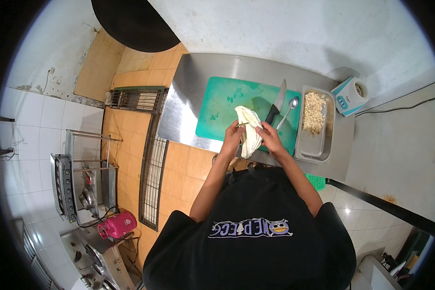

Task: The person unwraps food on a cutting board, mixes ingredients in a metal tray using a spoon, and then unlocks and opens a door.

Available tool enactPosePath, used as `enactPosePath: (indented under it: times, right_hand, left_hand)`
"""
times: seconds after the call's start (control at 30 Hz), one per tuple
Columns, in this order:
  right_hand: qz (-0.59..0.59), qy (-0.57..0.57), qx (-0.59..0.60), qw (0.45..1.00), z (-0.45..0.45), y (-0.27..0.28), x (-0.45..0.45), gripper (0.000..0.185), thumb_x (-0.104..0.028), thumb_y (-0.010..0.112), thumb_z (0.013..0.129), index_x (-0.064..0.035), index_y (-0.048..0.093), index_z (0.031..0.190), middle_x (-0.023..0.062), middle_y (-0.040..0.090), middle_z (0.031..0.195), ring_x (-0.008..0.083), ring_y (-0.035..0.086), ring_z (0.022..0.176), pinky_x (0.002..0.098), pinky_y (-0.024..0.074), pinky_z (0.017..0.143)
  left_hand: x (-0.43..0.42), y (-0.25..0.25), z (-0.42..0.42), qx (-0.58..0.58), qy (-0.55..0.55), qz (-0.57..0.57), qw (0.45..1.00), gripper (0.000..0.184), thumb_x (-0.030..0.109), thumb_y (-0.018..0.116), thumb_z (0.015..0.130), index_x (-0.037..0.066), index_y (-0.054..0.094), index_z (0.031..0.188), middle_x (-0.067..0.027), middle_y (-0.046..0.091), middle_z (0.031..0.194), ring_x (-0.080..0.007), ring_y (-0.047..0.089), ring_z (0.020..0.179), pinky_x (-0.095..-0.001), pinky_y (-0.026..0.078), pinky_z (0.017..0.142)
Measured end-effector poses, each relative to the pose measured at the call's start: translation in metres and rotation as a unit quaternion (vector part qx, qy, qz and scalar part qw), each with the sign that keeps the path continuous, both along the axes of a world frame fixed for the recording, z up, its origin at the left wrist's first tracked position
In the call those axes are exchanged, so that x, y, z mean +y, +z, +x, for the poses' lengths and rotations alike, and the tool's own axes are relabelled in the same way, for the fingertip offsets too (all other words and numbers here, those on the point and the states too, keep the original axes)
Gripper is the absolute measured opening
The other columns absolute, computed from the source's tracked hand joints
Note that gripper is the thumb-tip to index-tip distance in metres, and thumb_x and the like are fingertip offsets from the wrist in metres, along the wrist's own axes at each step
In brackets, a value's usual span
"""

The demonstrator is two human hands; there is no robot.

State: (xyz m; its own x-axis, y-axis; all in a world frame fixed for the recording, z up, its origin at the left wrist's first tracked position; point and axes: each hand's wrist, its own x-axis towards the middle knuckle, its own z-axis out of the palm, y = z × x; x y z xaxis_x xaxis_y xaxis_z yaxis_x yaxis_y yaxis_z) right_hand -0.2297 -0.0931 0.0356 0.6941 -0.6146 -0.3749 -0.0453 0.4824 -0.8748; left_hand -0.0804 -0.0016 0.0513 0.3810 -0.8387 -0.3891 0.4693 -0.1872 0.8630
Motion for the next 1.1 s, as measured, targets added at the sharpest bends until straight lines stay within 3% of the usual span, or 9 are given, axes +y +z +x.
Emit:
enactPosePath:
  times: [0.13,0.33,0.47,0.6,0.73,0.77,0.87,1.07,1.1]
  right_hand:
    - [0.019,-0.027,-0.024,0.999,-0.001,0.005,-0.001,0.028,-0.022,0.059,0.102,-0.0019,0.059,0.122,0.0016,0.066,0.101,0.0065,0.061,0.088,0.0242,0.0483,0.069]
    - [0.007,-0.047,-0.044,0.998,0.000,0.007,-0.001,0.025,-0.020,0.056,0.103,-0.0007,0.060,0.119,0.0020,0.066,0.101,0.0076,0.061,0.091,0.0249,0.0478,0.078]
    - [0.011,-0.055,-0.046,0.997,-0.001,0.009,-0.002,0.025,-0.020,0.056,0.103,-0.0003,0.062,0.116,0.0028,0.066,0.104,0.0079,0.060,0.092,0.0257,0.0476,0.080]
    - [0.002,-0.034,-0.041,0.999,-0.002,0.012,-0.003,0.026,-0.019,0.059,0.102,0.0000,0.060,0.119,0.0039,0.066,0.107,0.0088,0.061,0.095,0.0269,0.0482,0.083]
    - [-0.143,0.009,-0.055,0.988,0.002,0.020,0.004,0.045,-0.019,0.071,0.093,-0.0004,0.053,0.130,0.0079,0.065,0.115,0.0140,0.061,0.103,0.0309,0.0489,0.090]
    - [-0.206,0.030,-0.036,0.977,0.002,0.023,0.006,0.054,-0.019,0.074,0.090,-0.0003,0.050,0.134,0.0094,0.064,0.117,0.0159,0.061,0.106,0.0326,0.0490,0.092]
    - [-0.235,0.025,-0.039,0.971,0.007,0.027,0.010,0.060,-0.019,0.076,0.088,-0.0003,0.047,0.137,0.0116,0.062,0.121,0.0186,0.060,0.111,0.0345,0.0488,0.094]
    - [-0.215,0.018,-0.045,0.975,0.011,0.012,0.010,0.055,-0.012,0.070,0.090,0.0000,0.047,0.139,0.0129,0.062,0.123,0.0191,0.061,0.111,0.0355,0.0497,0.093]
    - [-0.214,0.020,-0.046,0.976,0.011,0.011,0.011,0.055,-0.012,0.070,0.090,0.0000,0.047,0.139,0.0129,0.062,0.123,0.0191,0.061,0.111,0.0355,0.0497,0.093]
  left_hand:
    - [-0.004,-0.004,0.001,0.005,-0.006,-0.020,1.000,0.037,0.011,0.044,0.103,-0.003,0.051,0.137,-0.0144,0.066,0.122,-0.0205,0.069,0.103,-0.0359,0.057,0.090]
    - [-0.004,0.015,0.000,0.126,0.014,0.008,0.992,0.038,0.012,0.043,0.104,-0.004,0.049,0.138,-0.0147,0.065,0.124,-0.0222,0.069,0.106,-0.0356,0.057,0.091]
    - [-0.003,0.009,0.004,0.138,0.019,0.005,0.990,0.037,0.010,0.047,0.102,-0.004,0.049,0.137,-0.0144,0.065,0.124,-0.0217,0.068,0.108,-0.0363,0.058,0.090]
    - [-0.005,0.007,-0.001,0.071,0.055,0.007,0.996,0.032,0.002,0.055,0.096,0.000,0.057,0.128,-0.0070,0.064,0.112,-0.0154,0.067,0.095,-0.0287,0.057,0.078]
    - [-0.006,0.000,0.000,-0.055,0.072,-0.003,0.996,0.035,-0.002,0.063,0.088,0.001,0.058,0.123,-0.0048,0.060,0.106,-0.0126,0.063,0.089,-0.0255,0.053,0.070]
    - [-0.005,-0.002,0.000,-0.054,0.073,-0.003,0.996,0.035,-0.002,0.063,0.088,0.001,0.058,0.123,-0.0048,0.060,0.106,-0.0126,0.063,0.089,-0.0255,0.053,0.070]
    - [-0.006,0.013,-0.004,-0.065,0.086,-0.025,0.994,0.035,-0.003,0.063,0.086,0.000,0.057,0.120,-0.0059,0.060,0.108,-0.0125,0.062,0.088,-0.0245,0.051,0.069]
    - [-0.006,-0.007,-0.002,-0.087,0.072,-0.024,0.993,0.033,-0.001,0.062,0.088,0.001,0.056,0.120,-0.0057,0.061,0.109,-0.0145,0.062,0.090,-0.0277,0.052,0.073]
    - [-0.006,-0.005,-0.001,-0.048,0.059,0.006,0.997,0.034,0.003,0.060,0.091,0.003,0.055,0.125,-0.0075,0.060,0.115,-0.0185,0.061,0.099,-0.0317,0.053,0.079]
